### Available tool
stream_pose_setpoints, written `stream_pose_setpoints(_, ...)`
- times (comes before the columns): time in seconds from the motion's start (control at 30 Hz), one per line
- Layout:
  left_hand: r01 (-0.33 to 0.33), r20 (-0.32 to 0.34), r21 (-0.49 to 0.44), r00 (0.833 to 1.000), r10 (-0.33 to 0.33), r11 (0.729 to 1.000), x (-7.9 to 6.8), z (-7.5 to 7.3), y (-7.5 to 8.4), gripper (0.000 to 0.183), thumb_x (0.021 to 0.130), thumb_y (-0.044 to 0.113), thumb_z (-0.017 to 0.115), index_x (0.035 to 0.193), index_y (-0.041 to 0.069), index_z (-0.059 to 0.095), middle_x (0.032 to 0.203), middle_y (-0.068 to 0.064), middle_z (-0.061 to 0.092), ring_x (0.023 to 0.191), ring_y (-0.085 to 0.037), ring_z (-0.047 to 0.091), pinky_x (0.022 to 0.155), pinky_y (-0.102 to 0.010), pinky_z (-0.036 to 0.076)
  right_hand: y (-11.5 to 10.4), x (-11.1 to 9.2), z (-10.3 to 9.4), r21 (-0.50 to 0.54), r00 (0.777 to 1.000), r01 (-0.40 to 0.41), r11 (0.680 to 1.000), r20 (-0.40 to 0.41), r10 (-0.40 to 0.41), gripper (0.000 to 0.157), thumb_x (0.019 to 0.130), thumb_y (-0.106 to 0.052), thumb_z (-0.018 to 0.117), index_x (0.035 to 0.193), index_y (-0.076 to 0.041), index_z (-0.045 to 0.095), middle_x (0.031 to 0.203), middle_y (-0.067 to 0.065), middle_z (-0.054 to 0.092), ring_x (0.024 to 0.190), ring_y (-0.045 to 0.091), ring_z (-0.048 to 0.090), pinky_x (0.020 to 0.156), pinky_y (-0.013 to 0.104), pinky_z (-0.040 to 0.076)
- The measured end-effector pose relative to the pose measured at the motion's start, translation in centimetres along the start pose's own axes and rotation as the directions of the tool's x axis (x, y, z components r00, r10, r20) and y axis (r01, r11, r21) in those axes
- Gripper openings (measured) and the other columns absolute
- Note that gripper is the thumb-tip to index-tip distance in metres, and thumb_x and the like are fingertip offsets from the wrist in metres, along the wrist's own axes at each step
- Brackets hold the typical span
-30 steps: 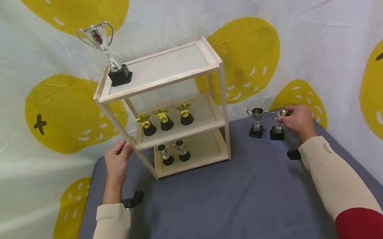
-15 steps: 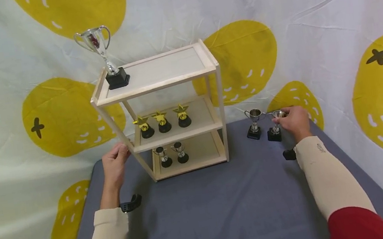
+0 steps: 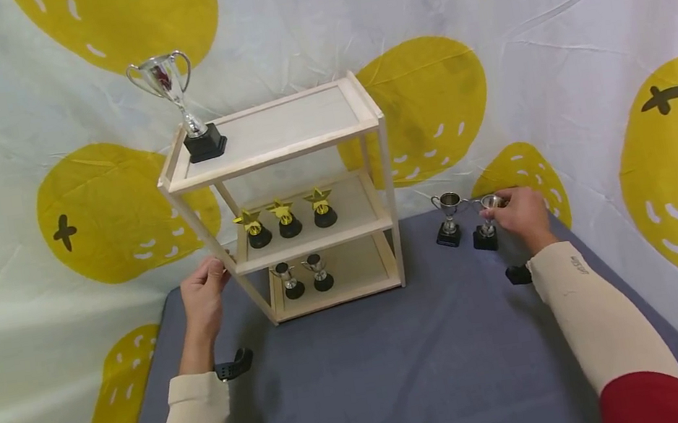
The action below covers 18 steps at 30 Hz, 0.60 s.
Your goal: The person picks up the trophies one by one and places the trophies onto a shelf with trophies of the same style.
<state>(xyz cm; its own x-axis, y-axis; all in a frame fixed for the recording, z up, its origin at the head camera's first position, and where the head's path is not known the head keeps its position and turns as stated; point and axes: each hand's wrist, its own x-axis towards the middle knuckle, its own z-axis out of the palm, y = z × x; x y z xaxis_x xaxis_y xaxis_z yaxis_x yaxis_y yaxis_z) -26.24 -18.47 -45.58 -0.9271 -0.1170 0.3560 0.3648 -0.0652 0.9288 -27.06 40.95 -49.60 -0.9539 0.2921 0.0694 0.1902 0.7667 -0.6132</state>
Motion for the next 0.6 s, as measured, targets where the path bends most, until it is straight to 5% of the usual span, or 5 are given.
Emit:
stream_pose_setpoints(0.23,0.025,-0.036,-0.01,0.999,-0.026,1.0,0.0,0.3,0.2,0.035,0.105,0.011,0.058,0.107,-0.023,0.067,0.096,0.01,0.07,0.097,-0.004,0.069,0.091,-0.016,0.06,-0.3,-0.5,-1.0,-0.031,0.999,0.036,0.999,-0.017,-0.037,0.078,0.09,-0.052,0.08,0.138,0.007,0.063,0.133,0.033,0.063,0.089,0.035,0.06,0.061,0.031,0.043)
stream_pose_setpoints(0.4,0.043,-0.053,-0.007,0.998,-0.043,0.999,-0.2,0.4,0.4,0.029,0.105,0.011,0.06,0.106,-0.015,0.072,0.095,0.01,0.07,0.097,-0.004,0.069,0.09,-0.016,0.06,-0.5,-1.1,-1.8,-0.042,0.998,0.054,0.998,-0.021,-0.055,0.078,0.089,-0.053,0.08,0.137,0.006,0.064,0.129,0.033,0.066,0.103,0.047,0.064,0.077,0.052,0.055)
stream_pose_setpoints(0.6,0.044,-0.06,-0.017,0.997,-0.045,0.999,0.0,0.5,0.3,0.03,0.104,0.01,0.061,0.108,-0.018,0.071,0.093,0.009,0.07,0.094,-0.003,0.07,0.089,-0.016,0.06,-0.8,-1.8,-2.6,-0.073,0.995,0.094,0.993,-0.019,-0.096,0.074,0.09,-0.049,0.081,0.136,0.007,0.064,0.123,0.032,0.069,0.114,0.053,0.062,0.087,0.061,0.055)
